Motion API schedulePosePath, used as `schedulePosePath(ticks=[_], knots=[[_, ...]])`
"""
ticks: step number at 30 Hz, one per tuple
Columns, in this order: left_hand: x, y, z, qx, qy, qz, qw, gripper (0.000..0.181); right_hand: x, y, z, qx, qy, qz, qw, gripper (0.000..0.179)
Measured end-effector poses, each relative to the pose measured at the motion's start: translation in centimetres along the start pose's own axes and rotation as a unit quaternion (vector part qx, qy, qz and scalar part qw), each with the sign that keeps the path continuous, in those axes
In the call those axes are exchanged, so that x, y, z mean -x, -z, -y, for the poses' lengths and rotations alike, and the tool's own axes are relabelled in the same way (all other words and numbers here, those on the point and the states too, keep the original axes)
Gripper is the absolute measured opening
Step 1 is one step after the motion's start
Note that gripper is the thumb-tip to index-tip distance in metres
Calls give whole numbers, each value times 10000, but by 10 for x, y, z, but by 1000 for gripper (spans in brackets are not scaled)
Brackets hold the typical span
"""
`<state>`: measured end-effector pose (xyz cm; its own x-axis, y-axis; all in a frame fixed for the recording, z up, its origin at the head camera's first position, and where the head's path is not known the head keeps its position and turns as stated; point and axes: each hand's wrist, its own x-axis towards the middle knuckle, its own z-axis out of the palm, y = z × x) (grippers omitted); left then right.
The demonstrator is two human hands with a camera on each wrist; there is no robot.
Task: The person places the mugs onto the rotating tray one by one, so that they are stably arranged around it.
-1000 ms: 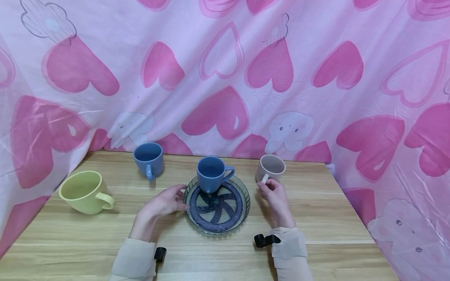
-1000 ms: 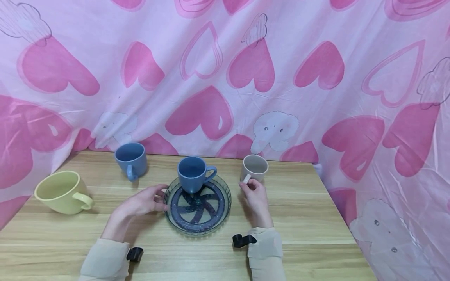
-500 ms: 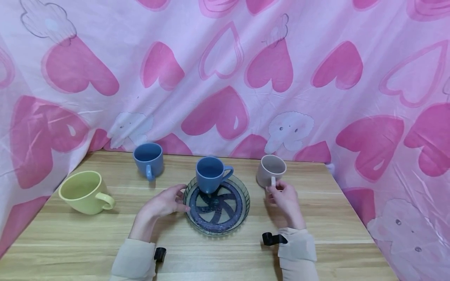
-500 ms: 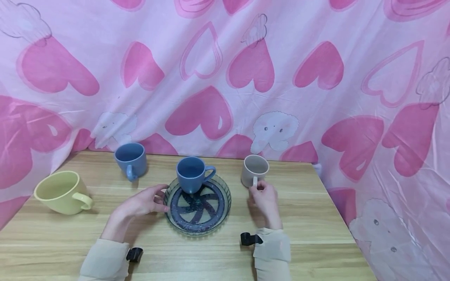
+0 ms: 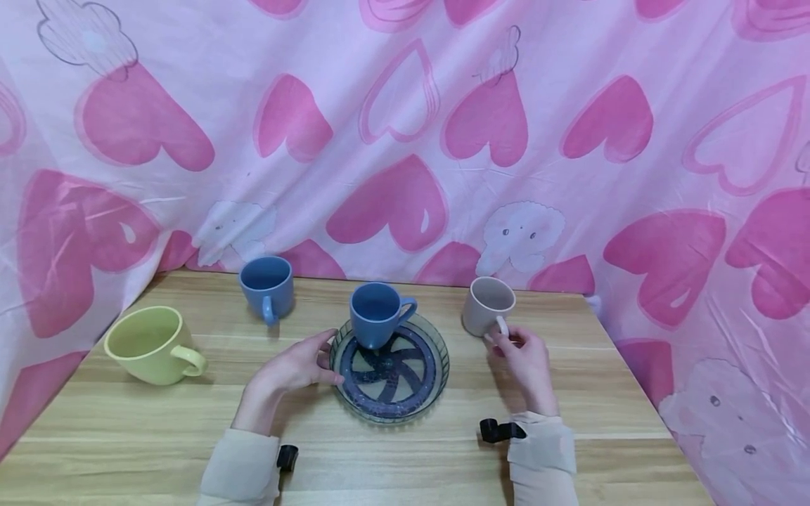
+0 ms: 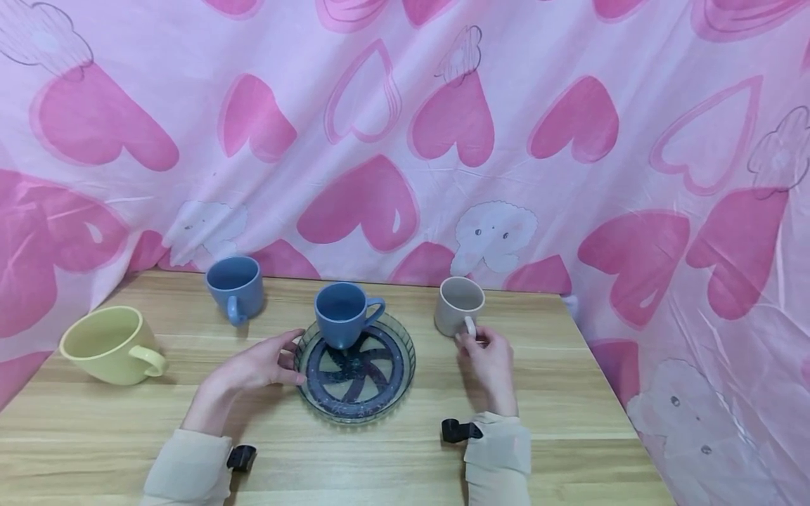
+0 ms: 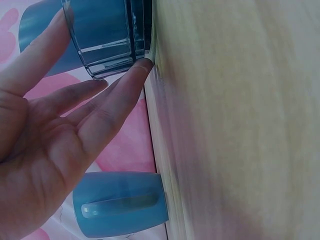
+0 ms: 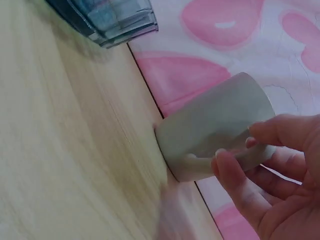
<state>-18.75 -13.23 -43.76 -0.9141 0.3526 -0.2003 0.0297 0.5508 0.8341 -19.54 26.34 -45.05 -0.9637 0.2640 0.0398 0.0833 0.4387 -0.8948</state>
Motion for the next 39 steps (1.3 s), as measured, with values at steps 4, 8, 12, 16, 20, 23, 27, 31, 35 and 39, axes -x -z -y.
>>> schedulePosePath(ticks=[4, 8, 12, 16, 20, 23, 27, 31, 35, 39], knots=[[0, 0, 1, -1, 10, 12, 10000, 95, -2, 0, -5, 26, 170, -203, 9996, 25], [1, 0, 2, 33, 7, 15, 10000, 97, -3, 0, -9, 97, 342, -411, 9985, 23], [0, 0, 3, 4, -5, 23, 10000, 98, -5, 1, -12, 90, 393, -540, 9977, 22], [0, -1, 4, -3, -62, 48, 10000, 99, -6, 1, -14, 2, 390, -578, 9976, 24], [0, -1, 4, -20, -93, 78, 9999, 100, -5, 2, -15, -102, 405, -658, 9970, 24], [0, -1, 2, -55, -71, 99, 9999, 101, -4, 4, -16, -132, 366, -691, 9969, 23], [0, -1, 1, -60, -26, 147, 9999, 103, -2, 6, -13, -200, 301, -646, 9973, 25], [-1, -1, 1, -40, 26, 155, 9999, 105, 2, 8, -3, -342, 324, -618, 9970, 29], [-2, -2, 2, -62, 79, 123, 9999, 105, 1, 8, 0, -515, 501, -636, 9954, 27], [-3, -2, 2, -93, 102, 129, 9998, 105, -1, 7, -1, -734, 703, -659, 9926, 23]])
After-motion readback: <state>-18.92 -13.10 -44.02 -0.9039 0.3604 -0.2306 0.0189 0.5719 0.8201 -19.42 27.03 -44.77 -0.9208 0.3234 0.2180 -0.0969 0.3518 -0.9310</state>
